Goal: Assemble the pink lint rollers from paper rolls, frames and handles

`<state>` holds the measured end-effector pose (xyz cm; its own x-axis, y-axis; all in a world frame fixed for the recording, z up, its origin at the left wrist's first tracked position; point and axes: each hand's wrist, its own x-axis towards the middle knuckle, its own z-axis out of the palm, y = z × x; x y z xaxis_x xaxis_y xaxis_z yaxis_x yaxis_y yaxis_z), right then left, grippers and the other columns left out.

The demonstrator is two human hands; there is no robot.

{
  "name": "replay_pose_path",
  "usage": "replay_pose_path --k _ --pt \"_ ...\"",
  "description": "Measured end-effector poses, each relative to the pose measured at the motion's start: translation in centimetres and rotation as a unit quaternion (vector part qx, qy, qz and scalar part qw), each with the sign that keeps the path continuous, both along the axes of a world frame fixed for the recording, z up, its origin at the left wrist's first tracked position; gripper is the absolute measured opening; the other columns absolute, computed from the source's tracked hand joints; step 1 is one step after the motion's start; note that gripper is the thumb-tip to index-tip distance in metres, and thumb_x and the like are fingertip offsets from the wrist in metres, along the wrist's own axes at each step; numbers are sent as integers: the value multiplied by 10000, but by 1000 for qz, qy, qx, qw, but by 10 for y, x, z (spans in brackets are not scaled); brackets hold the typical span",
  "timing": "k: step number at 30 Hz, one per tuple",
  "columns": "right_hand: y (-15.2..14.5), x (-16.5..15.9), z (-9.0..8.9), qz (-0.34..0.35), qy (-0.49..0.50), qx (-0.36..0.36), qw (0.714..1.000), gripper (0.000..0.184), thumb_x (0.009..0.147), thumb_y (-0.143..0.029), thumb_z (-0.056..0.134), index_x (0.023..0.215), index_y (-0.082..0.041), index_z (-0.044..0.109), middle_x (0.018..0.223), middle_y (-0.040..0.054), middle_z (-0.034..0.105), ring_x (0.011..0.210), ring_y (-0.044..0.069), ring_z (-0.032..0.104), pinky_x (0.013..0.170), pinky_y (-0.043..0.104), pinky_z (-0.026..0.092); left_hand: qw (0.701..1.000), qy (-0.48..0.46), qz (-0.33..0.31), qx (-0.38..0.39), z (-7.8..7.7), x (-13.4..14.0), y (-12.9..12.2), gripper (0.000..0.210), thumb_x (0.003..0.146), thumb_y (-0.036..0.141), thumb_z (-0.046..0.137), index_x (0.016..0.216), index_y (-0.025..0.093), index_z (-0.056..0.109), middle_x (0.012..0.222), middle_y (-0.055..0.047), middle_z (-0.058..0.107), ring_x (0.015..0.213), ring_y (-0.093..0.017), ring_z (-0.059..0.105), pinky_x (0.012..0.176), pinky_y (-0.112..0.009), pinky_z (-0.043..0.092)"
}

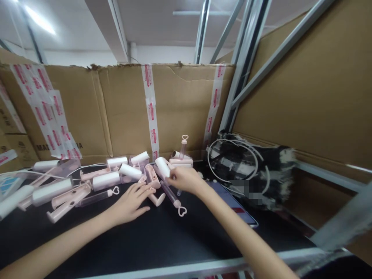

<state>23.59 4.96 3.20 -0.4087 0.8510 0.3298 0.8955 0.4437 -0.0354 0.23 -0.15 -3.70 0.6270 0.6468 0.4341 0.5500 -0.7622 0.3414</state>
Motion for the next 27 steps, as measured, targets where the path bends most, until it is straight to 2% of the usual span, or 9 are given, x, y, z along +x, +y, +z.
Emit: replay_pose_path --k 2,5,9,11,14,16,18,23,27 --pt "-14 -9 -10 5 -39 -29 999 275 718 -415 582 567 -188 614 591 53 623 587 217 613 530 271 394 999 35 -32 10 8 8 8 260 803 242 534 1059 228 578 1212 -78 558 1191 -274 424 1075 -487 181" --pt "-22 -10 -23 -3 -67 -53 996 228 673 -399 625 594 -185 617 630 65 649 597 238 626 504 268 376 998 43 -55 5 16 5 6 136 814 258 521 911 215 605 1146 -95 588 1146 -277 466 1041 -468 244" --pt "-22 4 -21 -22 -72 -57 996 128 627 -312 631 638 -188 601 657 63 656 618 246 626 510 268 368 982 -163 1 -94 24 -17 -13 186 816 392 530 873 215 541 1064 -92 620 1012 -243 558 896 -386 410" --pt "-25 10 -14 -20 -29 -20 999 132 653 -314 603 703 -194 584 712 54 652 632 222 614 535 265 379 921 -340 46 -183 27 -25 -19 262 833 467 477 884 209 466 893 -56 647 759 -185 623 692 -322 489" --pt "-34 4 -8 65 122 9 990 190 747 -369 552 852 -211 543 747 15 619 603 161 573 542 239 404 778 -538 88 -311 29 -29 -17 359 816 542 460 859 188 421 709 8 591 432 -83 509 417 -201 402" --pt "-42 -9 -12 147 199 -23 969 256 819 -410 499 984 -217 525 709 -2 596 561 142 547 525 228 421 699 -589 92 -394 27 -28 -13 388 792 550 499 815 167 446 644 33 534 387 -46 445 380 -168 348" --pt "-50 -24 -21 203 213 -51 954 321 860 -425 464 1113 -232 509 747 3 618 577 143 562 558 234 448 655 -591 83 -464 24 -25 -11 399 789 550 510 848 157 485 588 55 479 394 -43 448 391 -161 350" --pt "-66 -43 -39 247 124 -42 960 356 892 -365 442 1222 -255 516 953 62 667 689 168 630 598 244 468 653 -549 86 -515 15 -19 -20 450 758 631 481 916 210 457 554 81 463 373 -69 467 356 -172 374" --pt "-70 -43 -43 270 67 19 960 368 900 -315 415 1229 -193 528 887 101 672 646 172 634 537 236 447 734 -440 99 -508 9 -20 -23 507 754 706 362 808 206 426 453 68 486 299 -98 461 302 -204 406"
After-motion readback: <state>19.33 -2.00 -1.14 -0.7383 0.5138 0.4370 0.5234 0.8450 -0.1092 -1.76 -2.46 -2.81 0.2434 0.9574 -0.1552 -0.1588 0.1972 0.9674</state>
